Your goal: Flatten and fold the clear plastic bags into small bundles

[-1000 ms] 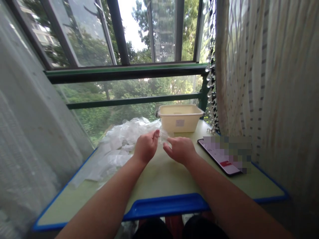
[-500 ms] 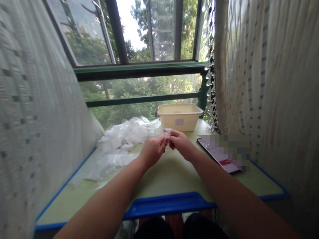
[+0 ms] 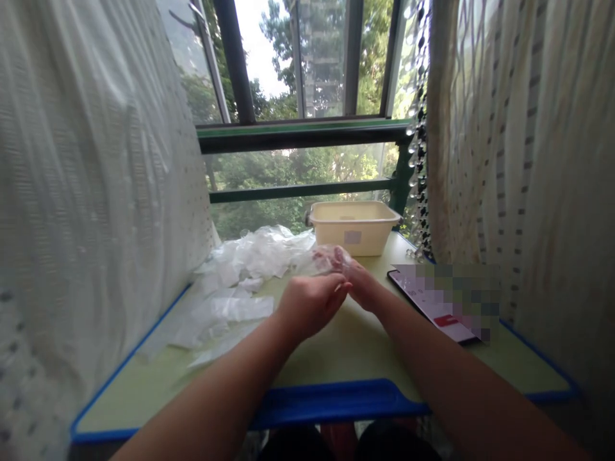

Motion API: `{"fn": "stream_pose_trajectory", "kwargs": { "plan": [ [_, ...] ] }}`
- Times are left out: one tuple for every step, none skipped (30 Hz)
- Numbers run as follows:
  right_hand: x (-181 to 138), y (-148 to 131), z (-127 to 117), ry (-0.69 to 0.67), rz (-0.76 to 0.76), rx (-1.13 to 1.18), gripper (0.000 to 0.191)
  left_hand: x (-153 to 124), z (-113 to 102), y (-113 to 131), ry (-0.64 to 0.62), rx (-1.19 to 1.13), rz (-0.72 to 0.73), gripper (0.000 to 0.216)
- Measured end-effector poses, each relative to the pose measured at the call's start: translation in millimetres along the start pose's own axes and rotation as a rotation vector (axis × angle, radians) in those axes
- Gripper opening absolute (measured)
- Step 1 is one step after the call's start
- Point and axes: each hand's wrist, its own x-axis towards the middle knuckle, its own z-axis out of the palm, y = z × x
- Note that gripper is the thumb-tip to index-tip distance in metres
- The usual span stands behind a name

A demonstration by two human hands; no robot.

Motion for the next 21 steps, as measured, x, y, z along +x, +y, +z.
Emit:
{"fn": "stream_pose_trajectory", "kwargs": {
  "plan": [
    [-1.1, -4.1, -0.7, -0.030, 0.011, 0.071, 0.032, 0.4, -2.4, -1.7, 0.140, -0.005, -0.017, 0.021],
    [-2.5, -8.9, -1.4, -0.056, 0.028, 0.149, 0.034, 1.6, -4.8, -4.2, 0.287, -0.013, -0.043, 0.023],
    [-4.0, -14.1, -2.0, -0.082, 0.052, 0.229, 0.039, 3.6, -7.3, -7.5, 0.409, -0.013, -0.071, 0.031],
    [-5.7, -19.3, -2.5, -0.114, 0.084, 0.302, 0.044, 6.2, -9.7, -11.6, 0.479, -0.002, -0.097, 0.042],
    [-7.4, -24.1, -3.1, -0.152, 0.123, 0.358, 0.051, 9.1, -11.8, -16.2, 0.481, 0.012, -0.112, 0.051],
    [-9.0, -28.3, -3.6, -0.195, 0.170, 0.398, 0.056, 12.1, -13.7, -21.3, 0.431, 0.016, -0.130, 0.057],
    [-10.4, -31.7, -4.3, -0.239, 0.222, 0.419, 0.061, 14.7, -15.3, -26.6, 0.361, -0.004, -0.157, 0.058],
    [-11.5, -34.2, -5.3, -0.279, 0.271, 0.423, 0.065, 16.9, -16.7, -31.8, 0.318, -0.055, -0.205, 0.055],
    [-12.3, -35.7, -6.5, -0.314, 0.315, 0.416, 0.067, 18.5, -17.8, -36.6, 0.278, -0.144, -0.267, 0.051],
    [-12.8, -36.4, -8.1, -0.340, 0.352, 0.404, 0.069, 19.5, -18.8, -40.9, 0.244, -0.266, -0.336, 0.048],
    [-13.0, -36.3, -10.0, -0.357, 0.381, 0.388, 0.070, 19.8, -19.8, -44.2, 0.192, -0.408, -0.396, 0.046],
    [-13.1, -35.7, -12.0, -0.369, 0.403, 0.373, 0.071, 19.8, -20.9, -46.7, 0.121, -0.546, -0.444, 0.045],
    [-13.1, -34.7, -14.2, -0.379, 0.424, 0.359, 0.071, 19.4, -21.9, -48.2, 0.049, -0.660, -0.481, 0.044],
    [-13.2, -33.6, -16.3, -0.388, 0.447, 0.347, 0.071, 18.8, -22.9, -48.9, -0.018, -0.741, -0.502, 0.043],
    [-13.4, -32.6, -18.2, -0.399, 0.474, 0.334, 0.071, 18.2, -23.8, -49.1, -0.072, -0.788, -0.514, 0.041],
    [-13.7, -31.7, -19.9, -0.410, 0.503, 0.319, 0.072, 17.6, -24.5, -49.0, -0.112, -0.813, -0.520, 0.038],
    [-13.9, -31.0, -21.3, -0.418, 0.529, 0.302, 0.072, 17.1, -25.0, -48.9, -0.139, -0.829, -0.528, 0.036],
    [-14.1, -30.6, -22.3, -0.421, 0.553, 0.282, 0.072, 16.9, -25.3, -49.1, -0.159, -0.850, -0.543, 0.035],
    [-14.0, -30.5, -23.2, -0.421, 0.572, 0.261, 0.070, 16.8, -25.5, -49.7, -0.172, -0.885, -0.572, 0.034],
    [-13.7, -30.5, -23.9, -0.415, 0.579, 0.245, 0.067, 16.9, -25.6, -50.7, -0.181, -0.930, -0.616, 0.033],
    [-13.1, -30.7, -24.7, -0.402, 0.570, 0.237, 0.064, 17.3, -25.8, -52.0, -0.173, -0.980, -0.674, 0.033]
  ]
}}
